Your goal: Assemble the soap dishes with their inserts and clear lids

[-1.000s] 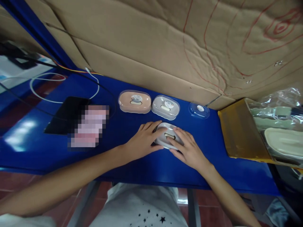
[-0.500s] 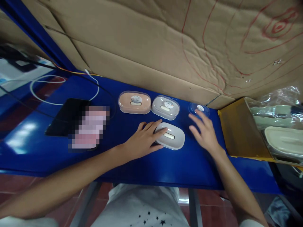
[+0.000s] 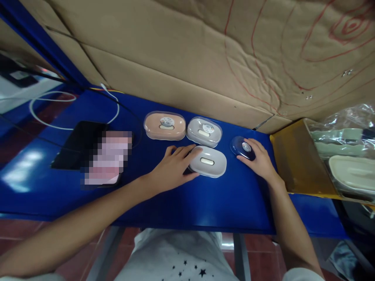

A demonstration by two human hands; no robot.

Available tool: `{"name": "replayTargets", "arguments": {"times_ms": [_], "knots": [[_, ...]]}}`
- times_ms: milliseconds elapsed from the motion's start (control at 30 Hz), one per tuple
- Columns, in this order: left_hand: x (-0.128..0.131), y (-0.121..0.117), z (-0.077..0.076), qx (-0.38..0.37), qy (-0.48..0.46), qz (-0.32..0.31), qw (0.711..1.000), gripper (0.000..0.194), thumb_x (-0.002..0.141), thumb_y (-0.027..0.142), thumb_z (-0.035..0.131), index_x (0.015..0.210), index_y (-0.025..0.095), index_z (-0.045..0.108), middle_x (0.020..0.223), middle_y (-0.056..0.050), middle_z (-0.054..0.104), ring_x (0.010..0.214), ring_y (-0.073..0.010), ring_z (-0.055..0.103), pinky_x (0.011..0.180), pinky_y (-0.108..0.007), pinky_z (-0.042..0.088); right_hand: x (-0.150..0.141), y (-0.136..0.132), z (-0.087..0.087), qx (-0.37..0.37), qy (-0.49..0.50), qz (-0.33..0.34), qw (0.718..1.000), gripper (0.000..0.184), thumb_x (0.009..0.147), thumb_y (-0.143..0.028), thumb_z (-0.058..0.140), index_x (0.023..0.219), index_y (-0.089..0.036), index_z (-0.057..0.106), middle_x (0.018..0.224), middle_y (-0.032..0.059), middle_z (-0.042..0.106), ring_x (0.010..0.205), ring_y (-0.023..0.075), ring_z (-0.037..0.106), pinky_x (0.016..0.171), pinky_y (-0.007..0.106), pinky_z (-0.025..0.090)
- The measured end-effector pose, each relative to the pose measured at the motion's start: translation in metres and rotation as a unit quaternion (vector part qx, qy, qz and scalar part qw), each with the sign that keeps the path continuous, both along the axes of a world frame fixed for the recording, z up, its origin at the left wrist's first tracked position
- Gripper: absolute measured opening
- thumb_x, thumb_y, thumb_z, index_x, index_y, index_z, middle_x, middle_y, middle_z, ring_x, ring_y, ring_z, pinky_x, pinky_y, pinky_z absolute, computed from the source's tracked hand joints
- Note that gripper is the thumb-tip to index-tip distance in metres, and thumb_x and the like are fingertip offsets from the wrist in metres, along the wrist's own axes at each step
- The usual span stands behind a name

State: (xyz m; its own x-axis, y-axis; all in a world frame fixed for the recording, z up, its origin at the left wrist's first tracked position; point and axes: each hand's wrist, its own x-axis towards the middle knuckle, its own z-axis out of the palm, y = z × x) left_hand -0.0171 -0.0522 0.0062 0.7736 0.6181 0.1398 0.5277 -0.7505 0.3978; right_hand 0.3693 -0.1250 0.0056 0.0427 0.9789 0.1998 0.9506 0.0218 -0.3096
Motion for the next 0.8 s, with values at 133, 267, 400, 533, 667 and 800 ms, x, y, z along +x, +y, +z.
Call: {"name": "replayTargets", "arguments": {"times_ms": [133, 267, 400, 533, 667, 800], "knots": [[0.002, 0.002, -0.001, -0.026, -0.017, 0.015, 0.999, 0.074, 0.101, 0.038, 0.073, 0.165, 0.026, 0.038, 0.167, -0.015, 0.053, 0.146, -0.0372, 0.056, 0.118, -0.054, 0.037, -0.037, -0.007, 0.015, 0.028, 0.072, 0.077, 0.994, 0.074, 0.099, -0.064, 0.069, 0.161, -0.029, 0.05, 0.16, 0.016, 0.057, 0.15, 0.0341, 0.055, 0.126, 0.058, 0.044], [0.004, -0.001, -0.005, -0.054, -0.037, 0.007, 0.998, 0.088, 0.099, 0.045, 0.079, 0.169, 0.026, 0.029, 0.165, -0.016, 0.055, 0.144, -0.0368, 0.057, 0.116, -0.054, 0.038, -0.092, -0.024, 0.02, -0.029, 0.068, 0.155, 0.985, 0.08, 0.101, -0.061, 0.07, 0.169, -0.033, 0.038, 0.17, 0.0148, 0.048, 0.157, 0.0362, 0.047, 0.126, 0.06, 0.044], [0.007, -0.006, -0.011, -0.065, -0.051, -0.018, 0.996, 0.096, 0.099, 0.054, 0.078, 0.173, 0.028, 0.022, 0.161, -0.018, 0.057, 0.145, -0.0379, 0.056, 0.117, -0.054, 0.036, -0.125, -0.033, 0.013, -0.009, 0.012, 0.175, 0.984, 0.085, 0.103, -0.06, 0.066, 0.174, -0.036, 0.026, 0.17, 0.0158, 0.048, 0.156, 0.0397, 0.048, 0.122, 0.063, 0.047], [0.007, -0.009, -0.014, -0.06, -0.057, -0.02, 0.996, 0.096, 0.1, 0.057, 0.076, 0.174, 0.028, 0.022, 0.159, -0.017, 0.058, 0.143, -0.0377, 0.057, 0.117, -0.054, 0.036, -0.134, -0.033, 0.011, 0.027, -0.048, 0.193, 0.98, 0.093, 0.104, -0.057, 0.065, 0.178, -0.036, 0.013, 0.17, 0.0155, 0.049, 0.157, 0.0416, 0.045, 0.122, 0.063, 0.045], [0.007, -0.009, -0.016, -0.047, -0.065, -0.023, 0.996, 0.094, 0.1, 0.057, 0.076, 0.173, 0.028, 0.023, 0.159, -0.017, 0.058, 0.141, -0.037, 0.058, 0.117, -0.053, 0.037, -0.134, -0.033, 0.013, 0.028, -0.065, 0.197, 0.978, 0.094, 0.106, -0.057, 0.063, 0.178, -0.037, 0.007, 0.17, 0.015, 0.05, 0.155, 0.0418, 0.046, 0.119, 0.061, 0.047], [0.007, -0.009, -0.017, -0.038, -0.065, -0.026, 0.997, 0.095, 0.1, 0.055, 0.077, 0.173, 0.027, 0.023, 0.158, -0.017, 0.058, 0.142, -0.037, 0.057, 0.118, -0.055, 0.036, -0.135, -0.031, 0.012, 0.023, -0.061, 0.199, 0.978, 0.092, 0.105, -0.059, 0.062, 0.178, -0.036, 0.012, 0.169, 0.0154, 0.05, 0.154, 0.0413, 0.047, 0.117, 0.061, 0.049]]}}
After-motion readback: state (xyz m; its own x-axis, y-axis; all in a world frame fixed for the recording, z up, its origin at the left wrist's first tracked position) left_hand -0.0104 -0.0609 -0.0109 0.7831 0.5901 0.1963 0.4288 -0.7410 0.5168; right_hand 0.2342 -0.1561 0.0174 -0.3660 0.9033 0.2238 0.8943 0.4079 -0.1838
